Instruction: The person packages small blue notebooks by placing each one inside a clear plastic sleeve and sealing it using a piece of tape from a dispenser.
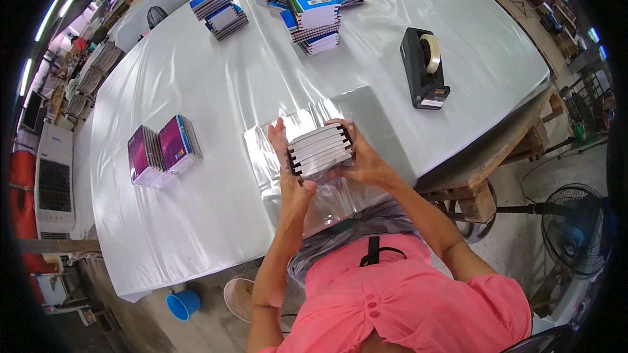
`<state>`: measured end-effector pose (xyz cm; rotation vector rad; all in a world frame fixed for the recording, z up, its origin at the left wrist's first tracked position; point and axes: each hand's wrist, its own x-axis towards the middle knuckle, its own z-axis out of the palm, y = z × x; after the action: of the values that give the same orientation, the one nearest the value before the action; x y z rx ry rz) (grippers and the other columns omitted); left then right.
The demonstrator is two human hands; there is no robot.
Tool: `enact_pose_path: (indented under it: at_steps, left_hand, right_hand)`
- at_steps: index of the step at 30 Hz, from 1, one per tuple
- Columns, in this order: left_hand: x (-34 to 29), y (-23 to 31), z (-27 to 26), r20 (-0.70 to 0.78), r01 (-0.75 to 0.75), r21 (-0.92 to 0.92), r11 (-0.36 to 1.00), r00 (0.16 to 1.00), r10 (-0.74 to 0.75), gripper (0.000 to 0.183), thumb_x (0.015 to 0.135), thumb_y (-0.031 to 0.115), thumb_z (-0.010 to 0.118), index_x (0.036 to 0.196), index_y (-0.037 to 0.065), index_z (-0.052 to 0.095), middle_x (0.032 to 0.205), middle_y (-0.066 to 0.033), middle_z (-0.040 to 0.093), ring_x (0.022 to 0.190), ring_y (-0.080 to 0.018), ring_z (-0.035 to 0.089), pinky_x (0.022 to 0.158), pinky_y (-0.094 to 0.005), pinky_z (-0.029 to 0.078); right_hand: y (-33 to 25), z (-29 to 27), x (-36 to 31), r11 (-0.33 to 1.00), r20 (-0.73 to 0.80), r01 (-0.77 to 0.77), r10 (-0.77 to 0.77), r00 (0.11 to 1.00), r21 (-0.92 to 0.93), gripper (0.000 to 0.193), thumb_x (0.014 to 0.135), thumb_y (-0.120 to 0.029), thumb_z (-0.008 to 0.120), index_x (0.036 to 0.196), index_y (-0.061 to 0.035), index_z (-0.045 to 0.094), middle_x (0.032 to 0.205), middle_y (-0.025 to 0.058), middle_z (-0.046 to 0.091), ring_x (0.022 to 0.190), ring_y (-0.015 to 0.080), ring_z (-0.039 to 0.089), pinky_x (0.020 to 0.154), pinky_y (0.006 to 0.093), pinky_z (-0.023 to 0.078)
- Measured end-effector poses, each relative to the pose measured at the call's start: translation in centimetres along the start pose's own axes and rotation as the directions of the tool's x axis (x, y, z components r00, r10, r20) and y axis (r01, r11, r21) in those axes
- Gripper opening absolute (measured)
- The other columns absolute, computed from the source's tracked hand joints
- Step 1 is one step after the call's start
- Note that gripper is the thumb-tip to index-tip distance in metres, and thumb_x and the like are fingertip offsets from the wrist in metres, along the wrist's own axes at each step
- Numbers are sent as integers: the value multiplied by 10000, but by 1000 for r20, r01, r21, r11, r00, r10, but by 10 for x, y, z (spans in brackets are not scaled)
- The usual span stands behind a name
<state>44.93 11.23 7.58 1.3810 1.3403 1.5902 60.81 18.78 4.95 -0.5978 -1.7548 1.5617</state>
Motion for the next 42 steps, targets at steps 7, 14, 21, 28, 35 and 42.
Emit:
enact_pose_path:
  at_steps: [7,14,21,28,35,42]
  left_hand:
    - [5,-7,5,-65,81,-67,994,994,-85,1326,566,722,761,1539,123,87,1594,-134,80,1473,-295,44,1170,-457,149]
    - [-13,-42,-30,-125,-22,-335,942,992,-21,1077,597,542,844,1450,97,361,1567,-202,167,1460,-326,136,1168,-477,140]
    - [5,-35,-68,102,-190,181,965,979,174,530,612,329,857,1100,172,724,1546,-164,264,1469,-370,48,1159,-532,122]
    - [25,10,-66,323,-337,540,771,929,179,579,532,274,878,1092,241,734,1509,-99,375,1461,-400,77,1142,-540,218]
    - [22,8,-56,292,-346,584,735,934,208,571,537,148,857,1081,273,738,1498,-80,400,1447,-418,131,1137,-526,250]
    - [27,10,-55,295,-340,593,730,935,197,314,724,309,791,1034,274,755,1472,-19,442,1440,-431,140,1123,-514,272]
  right_hand:
    - [14,0,4,995,-37,3,1,999,100,937,683,-159,869,1403,-52,280,1310,104,455,1262,193,428,1062,333,353]
    - [1,-15,5,944,-52,287,-283,958,160,887,676,-256,859,1389,-90,359,1403,134,393,1320,265,392,1130,399,286]
    - [6,-21,7,948,35,316,-314,949,-48,581,661,-252,855,1163,-89,612,1396,139,403,1315,287,394,1120,423,308]
    - [-10,-8,5,876,28,398,-406,913,-273,616,623,-274,876,1157,-118,611,1419,157,368,1328,335,366,1111,442,309]
    - [-8,5,5,853,-118,381,-446,887,-358,409,693,-108,816,1060,-94,635,1386,165,419,1288,342,422,1069,429,358]
    - [-23,7,6,871,-186,322,-409,893,-371,207,749,-65,760,939,-72,678,1257,146,546,1195,306,514,995,400,419]
